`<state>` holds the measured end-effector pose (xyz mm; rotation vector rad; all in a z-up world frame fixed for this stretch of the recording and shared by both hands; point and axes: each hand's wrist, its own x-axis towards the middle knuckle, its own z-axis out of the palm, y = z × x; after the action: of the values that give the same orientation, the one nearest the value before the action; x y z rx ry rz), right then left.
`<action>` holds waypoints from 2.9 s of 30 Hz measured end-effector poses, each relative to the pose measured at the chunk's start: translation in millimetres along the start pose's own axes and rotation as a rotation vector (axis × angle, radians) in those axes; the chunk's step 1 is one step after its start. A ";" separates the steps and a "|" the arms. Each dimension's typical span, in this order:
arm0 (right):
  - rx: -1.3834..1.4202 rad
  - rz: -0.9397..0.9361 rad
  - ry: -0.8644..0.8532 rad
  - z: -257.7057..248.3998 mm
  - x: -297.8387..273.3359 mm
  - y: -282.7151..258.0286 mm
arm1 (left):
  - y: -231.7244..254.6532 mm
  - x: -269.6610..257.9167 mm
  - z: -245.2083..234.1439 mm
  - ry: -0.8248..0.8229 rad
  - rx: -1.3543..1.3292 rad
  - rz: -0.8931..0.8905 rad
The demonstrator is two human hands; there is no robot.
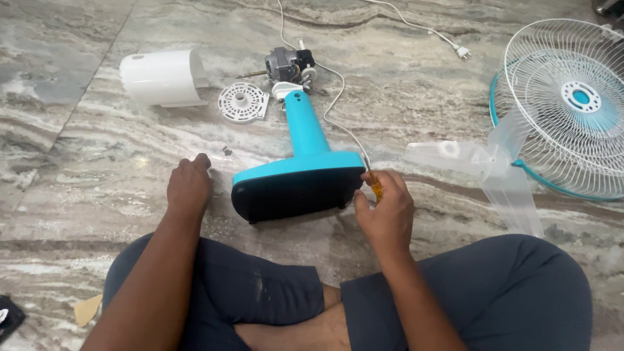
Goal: The person assembles a small electric fan by attaching the motor housing and rear cover to the base using a screwdriver. The person then secures the rear grille to the motor assembly.
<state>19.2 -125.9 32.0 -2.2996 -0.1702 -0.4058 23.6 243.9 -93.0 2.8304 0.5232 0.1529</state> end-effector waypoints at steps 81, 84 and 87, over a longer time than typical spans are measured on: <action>0.309 0.112 -0.331 -24.8 -14.6 -25.4 | 206.7 -148.6 -58.1 -0.387 -1.617 -0.404; 0.396 0.088 -0.344 -24.3 -15.5 -22.5 | 207.6 -148.3 -57.6 -0.375 -1.591 -0.401; 0.344 0.140 -0.385 -24.6 -15.1 -21.4 | 206.8 -148.7 -55.7 -0.359 -1.564 -0.378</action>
<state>-6.1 -129.0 57.4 -2.0105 -0.2468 0.1344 -53.3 16.2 8.2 1.1768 0.4903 -0.0351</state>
